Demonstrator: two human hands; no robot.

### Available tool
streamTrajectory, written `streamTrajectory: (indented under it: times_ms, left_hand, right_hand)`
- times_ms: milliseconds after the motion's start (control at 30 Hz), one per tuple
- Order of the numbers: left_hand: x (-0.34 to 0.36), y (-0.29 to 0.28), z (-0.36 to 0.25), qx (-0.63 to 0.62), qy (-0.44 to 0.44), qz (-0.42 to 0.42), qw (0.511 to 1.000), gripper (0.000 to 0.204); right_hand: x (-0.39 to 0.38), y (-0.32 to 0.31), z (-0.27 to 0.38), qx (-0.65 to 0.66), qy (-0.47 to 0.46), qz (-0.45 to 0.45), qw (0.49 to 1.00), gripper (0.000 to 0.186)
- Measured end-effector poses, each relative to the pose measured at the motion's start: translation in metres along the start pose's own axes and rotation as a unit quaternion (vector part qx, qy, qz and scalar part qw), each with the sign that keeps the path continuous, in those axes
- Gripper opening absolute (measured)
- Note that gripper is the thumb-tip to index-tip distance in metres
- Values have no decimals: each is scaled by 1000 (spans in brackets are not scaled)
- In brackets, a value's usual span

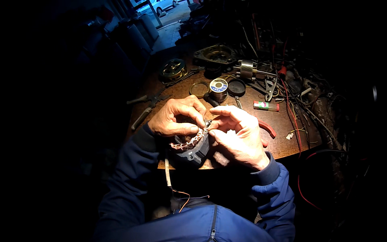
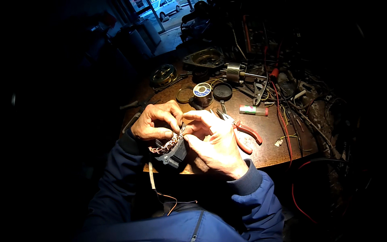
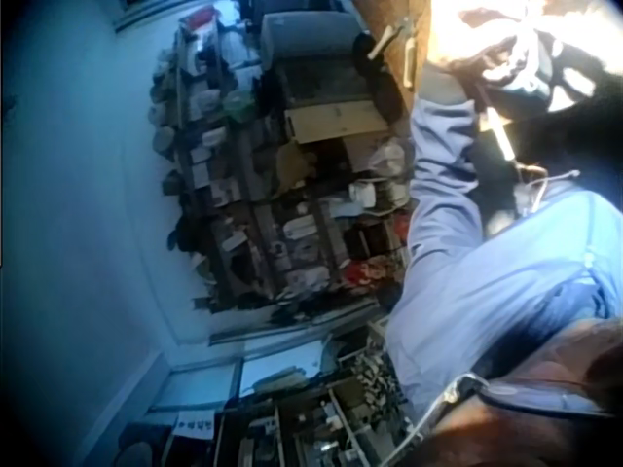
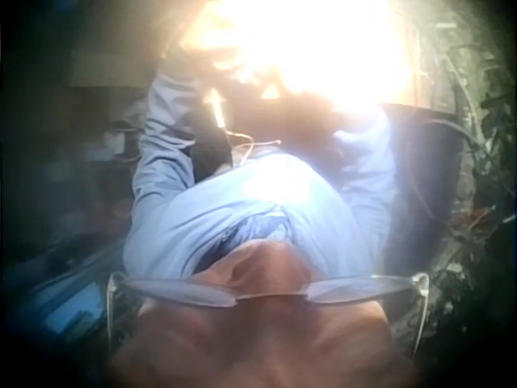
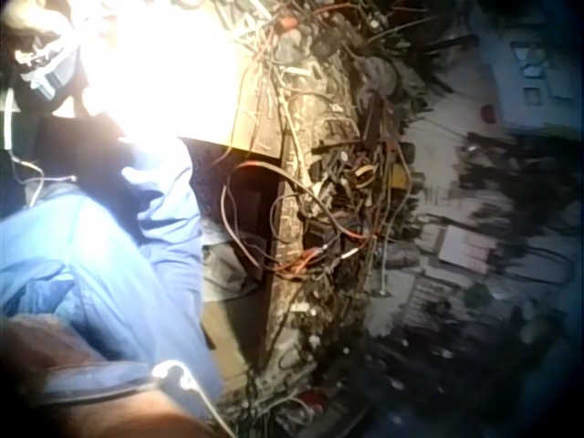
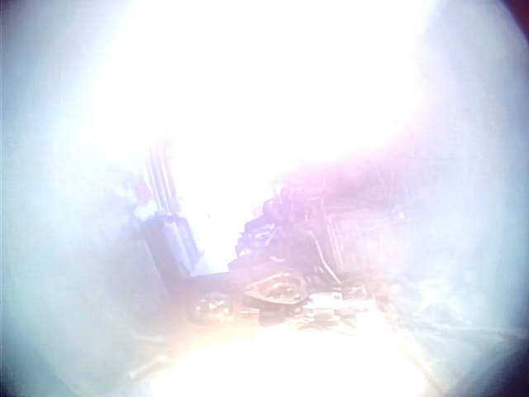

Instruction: The person manipulates a cylindrical electrical component, likely a motor stator, using their hands and pliers. They carefully thread and adjust thin copper wires within the component's slots, occasionally using pliers to pull or secure the wires. The workspace is cluttered with tools and parts.

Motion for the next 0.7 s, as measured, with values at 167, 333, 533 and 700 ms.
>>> streamTrajectory:
  times_ms: [167, 333, 533, 700]
  left_hand:
    - [-5, -4, 8, -45, -5, -17, 999, 20]
    - [-5, -6, 9, -41, -3, -15, 999, 20]
    - [-5, -7, 10, -47, 6, -7, 999, 21]
    - [-6, -7, 10, -64, -6, -6, 998, 23]
  right_hand:
    - [12, 2, 7, -29, 19, 22, 999, 46]
    - [18, 3, 13, -58, 21, 19, 998, 49]
    - [29, 3, 16, -63, 59, 47, 995, 54]
    - [34, 2, 25, -48, 127, 64, 989, 58]
Point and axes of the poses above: each hand's wrist, its own x-axis towards the middle knuckle, its own y-axis out of the palm, z = x × y, the point moved 2 cm from there along x, towards the middle knuckle, and after that the axes turned 3 degrees about y, right-handed, at the moved point
